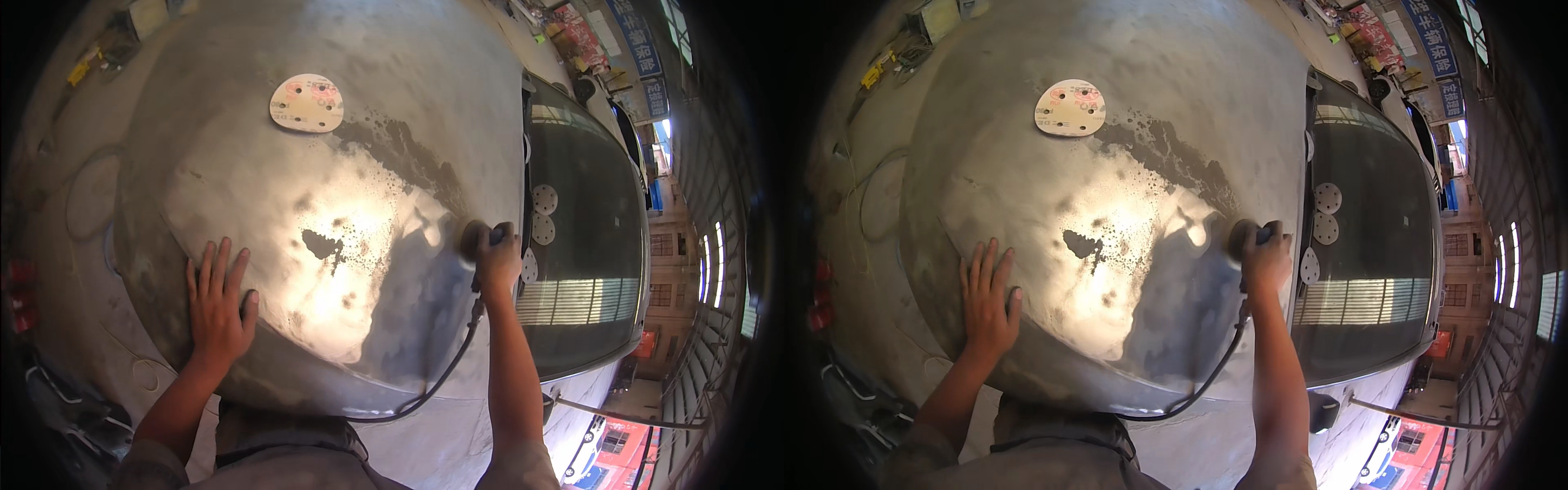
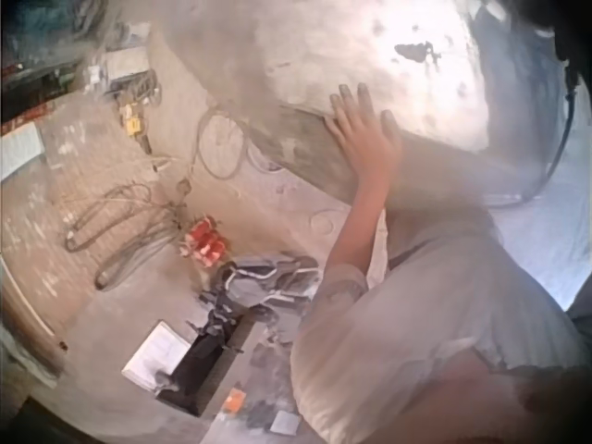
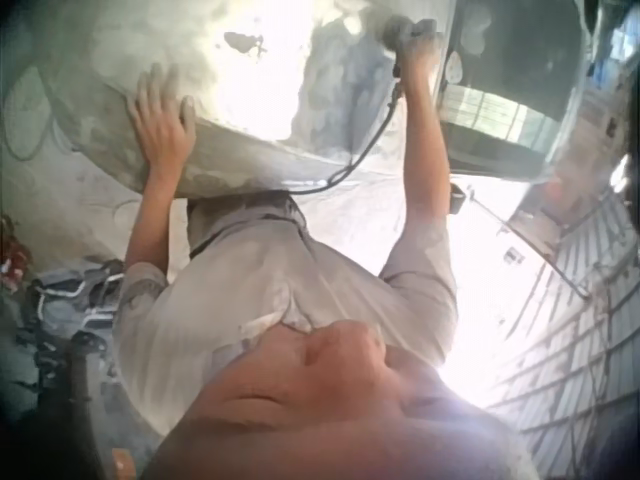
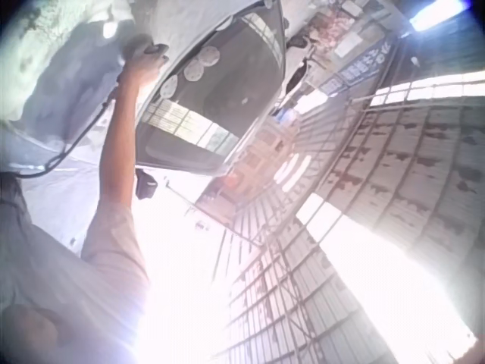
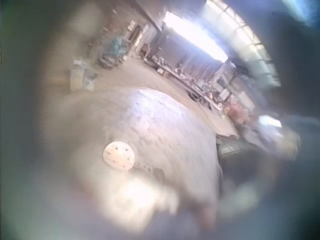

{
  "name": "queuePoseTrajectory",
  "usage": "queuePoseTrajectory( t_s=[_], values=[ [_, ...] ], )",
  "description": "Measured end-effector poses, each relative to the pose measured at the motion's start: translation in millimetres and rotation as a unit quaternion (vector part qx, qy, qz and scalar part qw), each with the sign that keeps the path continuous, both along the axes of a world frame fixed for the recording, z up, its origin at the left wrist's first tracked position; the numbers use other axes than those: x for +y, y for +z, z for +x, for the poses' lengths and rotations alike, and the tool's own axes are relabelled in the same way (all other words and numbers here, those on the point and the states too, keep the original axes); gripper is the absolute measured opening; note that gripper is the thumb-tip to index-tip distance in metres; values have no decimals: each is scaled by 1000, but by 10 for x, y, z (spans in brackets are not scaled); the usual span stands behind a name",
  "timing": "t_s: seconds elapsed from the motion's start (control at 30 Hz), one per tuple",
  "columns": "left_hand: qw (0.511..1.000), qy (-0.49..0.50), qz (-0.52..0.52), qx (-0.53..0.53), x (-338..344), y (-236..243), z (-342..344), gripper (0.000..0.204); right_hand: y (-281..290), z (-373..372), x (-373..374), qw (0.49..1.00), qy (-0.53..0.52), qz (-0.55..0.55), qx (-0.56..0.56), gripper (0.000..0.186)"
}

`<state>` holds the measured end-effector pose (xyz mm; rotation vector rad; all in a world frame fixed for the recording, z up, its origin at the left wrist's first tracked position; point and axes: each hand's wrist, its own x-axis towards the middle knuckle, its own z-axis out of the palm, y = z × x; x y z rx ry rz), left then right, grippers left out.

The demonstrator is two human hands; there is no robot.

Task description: The person sands a car hood using a pneumatic orbital sander and sanding discs, repeatedly wiping the surface with a cloth to remove dust. The person switches between different sanding discs during the process.

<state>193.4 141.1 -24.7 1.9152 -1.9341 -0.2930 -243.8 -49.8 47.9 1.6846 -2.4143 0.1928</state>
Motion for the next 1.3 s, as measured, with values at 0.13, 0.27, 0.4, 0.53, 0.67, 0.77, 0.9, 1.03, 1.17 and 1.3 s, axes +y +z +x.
queuePoseTrajectory(
  t_s=[0.13,0.27,0.4,0.53,0.67,0.77,0.9,1.03,1.17,1.3],
  values=[
    [1000,2,-5,2,-38,-8,-27,60,38,-22,-170,1000,-15,-14,11,40],
    [1000,10,-7,-3,0,-8,-4,60,10,274,-176,1000,26,3,-2,41],
    [1000,3,-7,11,-41,2,-24,63,94,-65,-366,999,-26,-20,39,42],
    [1000,9,-4,6,-18,-9,-10,60,54,273,-69,999,39,6,4,42],
    [1000,3,-11,11,-10,11,0,60,53,205,-134,1000,11,-6,15,41],
    [1000,0,-4,13,-31,-21,-12,61,84,184,-100,999,19,-27,14,39],
    [1000,6,-7,24,-29,12,7,61,41,741,556,983,184,-5,-16,35],
    [1000,9,-14,22,-14,33,5,61,69,894,286,988,153,-16,-11,32],
    [999,7,-18,27,-28,-1,4,61,79,969,246,990,138,-36,15,31],
    [999,3,-13,42,3,-9,23,61,27,982,554,981,192,-4,-8,33]
  ],
)
